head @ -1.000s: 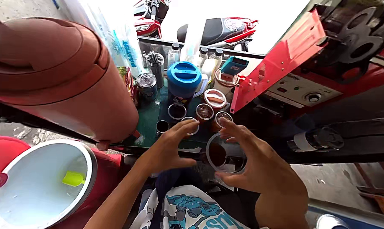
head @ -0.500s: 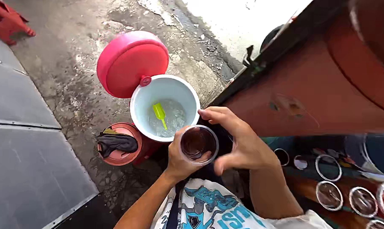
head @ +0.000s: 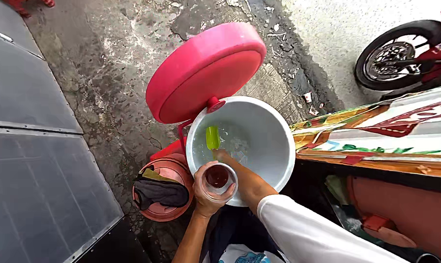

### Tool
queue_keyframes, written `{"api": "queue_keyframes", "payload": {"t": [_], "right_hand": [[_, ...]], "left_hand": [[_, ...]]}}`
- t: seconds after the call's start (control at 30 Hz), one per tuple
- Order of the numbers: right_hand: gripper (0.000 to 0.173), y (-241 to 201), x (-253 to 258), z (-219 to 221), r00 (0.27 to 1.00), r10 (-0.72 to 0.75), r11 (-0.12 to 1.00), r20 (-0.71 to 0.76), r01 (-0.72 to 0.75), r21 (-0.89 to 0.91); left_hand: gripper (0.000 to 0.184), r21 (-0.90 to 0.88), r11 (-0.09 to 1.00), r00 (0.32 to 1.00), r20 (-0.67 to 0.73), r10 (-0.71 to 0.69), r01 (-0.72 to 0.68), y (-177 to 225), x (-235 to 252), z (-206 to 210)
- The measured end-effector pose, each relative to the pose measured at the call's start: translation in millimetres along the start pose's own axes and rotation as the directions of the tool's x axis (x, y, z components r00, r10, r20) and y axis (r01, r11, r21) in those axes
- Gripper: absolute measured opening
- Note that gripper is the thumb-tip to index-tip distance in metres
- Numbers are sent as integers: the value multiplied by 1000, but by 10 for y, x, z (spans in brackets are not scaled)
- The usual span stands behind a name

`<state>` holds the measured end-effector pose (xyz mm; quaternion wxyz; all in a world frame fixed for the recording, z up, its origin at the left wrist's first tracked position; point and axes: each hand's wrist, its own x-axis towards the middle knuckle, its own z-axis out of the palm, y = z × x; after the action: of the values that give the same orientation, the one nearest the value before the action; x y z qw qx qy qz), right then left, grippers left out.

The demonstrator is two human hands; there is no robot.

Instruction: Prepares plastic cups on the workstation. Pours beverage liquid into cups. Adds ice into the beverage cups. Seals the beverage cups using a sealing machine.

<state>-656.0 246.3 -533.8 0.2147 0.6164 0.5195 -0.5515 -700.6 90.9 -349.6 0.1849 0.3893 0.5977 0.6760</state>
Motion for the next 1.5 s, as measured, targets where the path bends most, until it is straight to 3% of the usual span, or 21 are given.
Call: {"api": "queue_keyframes", "payload": {"t": [0.1,0.2,0.3,0.5,0.6,0.7,0.93,1.13,1.3,1.5], "right_hand": [[47,-134,-282,-333,997,-49,970,-60,33,-242],[51,-169,-684,-865,980,-73,794,-187,-56,-605],[43,-184,-732,-982,979,-61,683,-195,-101,-723],[40,-342,166,-282,994,-81,784,-74,18,-621],[42,-490,284,-90,990,-124,824,-70,63,-563],[40,-637,21,-240,985,-171,794,-31,119,-596],[36,-970,-1122,-535,970,-242,679,-10,162,-716],[42,-917,-1413,-599,963,-268,702,-22,179,-689],[40,-473,-1285,-814,924,-379,788,-56,290,-543],[35,-7,-1300,-1054,843,-534,836,-71,513,-198]], "left_hand": [[87,7,1000,1000,28,12,-12,-113,-27,16],[83,70,996,996,82,41,-47,-161,-32,34],[82,90,994,994,96,50,-58,-163,-37,61],[82,103,992,996,49,74,-79,-194,-102,64],[84,93,993,997,16,75,-76,-231,-148,93],[86,84,993,997,15,77,-78,-240,-154,89],[82,93,992,996,41,80,-84,-213,-121,87],[88,151,983,993,65,100,-109,-187,-89,73],[92,147,987,994,99,54,-68,-141,-69,26],[95,164,985,989,123,-76,55,100,10,-86]]}}
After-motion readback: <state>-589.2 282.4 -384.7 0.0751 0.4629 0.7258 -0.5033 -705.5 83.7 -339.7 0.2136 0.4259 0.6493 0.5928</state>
